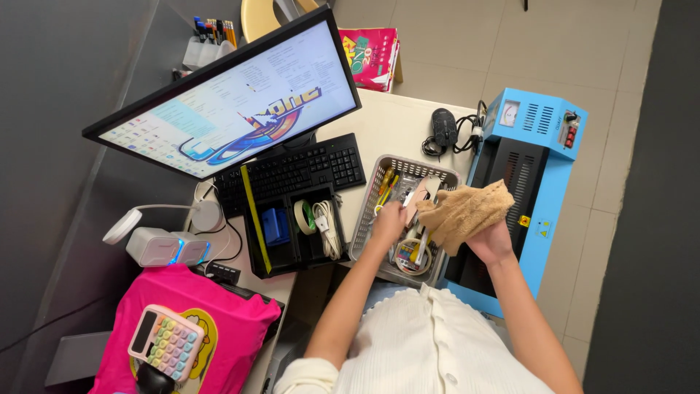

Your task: The person wipes a white power adapter and a white USB cable with a beige cloth. They then wipe a white pen and a small white rectangular object with the same cloth. The items are handled one at a time over a desk with a computer monitor and a basket of tools.

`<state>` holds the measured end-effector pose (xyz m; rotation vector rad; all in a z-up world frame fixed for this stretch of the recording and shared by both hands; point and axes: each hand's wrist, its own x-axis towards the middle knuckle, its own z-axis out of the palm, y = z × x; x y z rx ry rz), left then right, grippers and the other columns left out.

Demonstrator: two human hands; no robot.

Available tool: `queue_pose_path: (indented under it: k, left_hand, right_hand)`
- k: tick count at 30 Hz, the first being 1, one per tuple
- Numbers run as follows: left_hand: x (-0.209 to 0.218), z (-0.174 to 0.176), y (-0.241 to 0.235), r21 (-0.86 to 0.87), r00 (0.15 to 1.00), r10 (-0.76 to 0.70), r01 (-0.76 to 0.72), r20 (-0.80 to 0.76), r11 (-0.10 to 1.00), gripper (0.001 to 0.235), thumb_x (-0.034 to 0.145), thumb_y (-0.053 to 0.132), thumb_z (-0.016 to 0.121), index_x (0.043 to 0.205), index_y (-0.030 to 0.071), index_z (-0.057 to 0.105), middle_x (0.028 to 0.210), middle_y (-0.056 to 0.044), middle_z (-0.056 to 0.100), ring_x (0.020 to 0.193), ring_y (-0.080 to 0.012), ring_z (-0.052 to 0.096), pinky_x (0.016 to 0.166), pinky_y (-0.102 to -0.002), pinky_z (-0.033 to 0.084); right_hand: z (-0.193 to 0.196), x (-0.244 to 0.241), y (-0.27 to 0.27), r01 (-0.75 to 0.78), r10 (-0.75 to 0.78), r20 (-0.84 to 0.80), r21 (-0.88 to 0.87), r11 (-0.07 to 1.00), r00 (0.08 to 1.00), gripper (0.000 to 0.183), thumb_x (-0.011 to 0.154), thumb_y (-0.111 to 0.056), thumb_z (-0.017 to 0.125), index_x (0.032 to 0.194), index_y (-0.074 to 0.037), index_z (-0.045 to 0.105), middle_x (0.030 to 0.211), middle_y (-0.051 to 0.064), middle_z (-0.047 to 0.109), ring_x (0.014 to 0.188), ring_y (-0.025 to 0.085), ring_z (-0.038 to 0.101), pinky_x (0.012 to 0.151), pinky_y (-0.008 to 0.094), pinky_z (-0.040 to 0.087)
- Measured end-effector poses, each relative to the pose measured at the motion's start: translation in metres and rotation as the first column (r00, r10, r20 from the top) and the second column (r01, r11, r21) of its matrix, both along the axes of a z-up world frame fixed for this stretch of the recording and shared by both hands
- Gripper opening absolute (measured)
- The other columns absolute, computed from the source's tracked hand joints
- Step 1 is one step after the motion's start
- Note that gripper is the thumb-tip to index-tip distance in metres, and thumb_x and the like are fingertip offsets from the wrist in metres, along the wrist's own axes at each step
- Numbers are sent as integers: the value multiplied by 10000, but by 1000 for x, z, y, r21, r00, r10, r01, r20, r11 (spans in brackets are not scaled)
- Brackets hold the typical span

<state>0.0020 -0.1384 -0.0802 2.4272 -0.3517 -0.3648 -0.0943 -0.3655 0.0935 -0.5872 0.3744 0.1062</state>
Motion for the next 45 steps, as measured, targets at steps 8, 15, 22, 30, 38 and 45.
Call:
queue_pose_path:
  k: [8, 15, 22, 30, 38, 45]
  left_hand:
    - [8, 15, -43, 259, 983, -178, 161, 45, 953, 517, 810, 248, 840, 1162, 0, 553, 1186, -179, 551, 1074, -381, 643, 818, -448, 585]
    - [14, 18, -42, 148, 977, -157, 136, 144, 980, 545, 753, 235, 872, 1134, 12, 552, 1169, -173, 536, 1091, -387, 595, 806, -453, 574]
    - [12, 3, -49, 194, 976, -175, 147, 134, 970, 422, 790, 174, 769, 1111, -4, 561, 1145, -195, 596, 1144, -380, 575, 911, -468, 544]
    - [4, 36, -31, -74, 996, 18, -24, -84, 997, 486, 905, 200, 708, 1219, -83, 469, 1159, -320, 598, 1159, -473, 533, 967, -504, 497]
    - [-9, 63, -2, -562, 907, 160, -372, -390, 739, 489, 932, 207, 676, 1277, 14, 389, 1233, -203, 585, 1140, -316, 621, 961, -392, 527]
    - [-10, 146, -1, -725, 715, -163, -623, -680, 295, 632, 977, 315, 610, 1517, 120, 343, 1377, -142, 564, 1208, -226, 618, 992, -379, 550]
  right_hand:
    - [15, 4, -4, 42, -42, 12, -4, 999, 999, 690, 1038, -629, 411, 1458, -91, 513, 1432, 74, 590, 1305, 233, 555, 1121, 438, 427]
    - [8, 4, -11, 77, -78, -20, -9, 997, 997, 671, 1041, -615, 428, 1453, -93, 520, 1441, 75, 580, 1310, 240, 549, 1125, 436, 423]
    - [8, 7, -8, 96, -95, -21, 46, 994, 995, 683, 1027, -635, 400, 1432, -99, 524, 1412, 81, 592, 1281, 246, 561, 1100, 437, 430]
    - [25, 11, -8, 86, -85, -31, 45, 995, 996, 683, 1019, -614, 404, 1465, -107, 504, 1450, 76, 573, 1315, 246, 539, 1110, 432, 418]
    - [4, 21, 4, -54, 60, 89, -68, 996, 994, 679, 1001, -598, 420, 1468, -112, 495, 1469, 98, 549, 1311, 253, 552, 1090, 448, 427]
    - [-35, 27, 46, -435, 542, -72, -688, 581, 837, 607, 995, -350, 506, 1535, -89, 414, 1569, 126, 472, 1480, 273, 403, 1208, 430, 321]
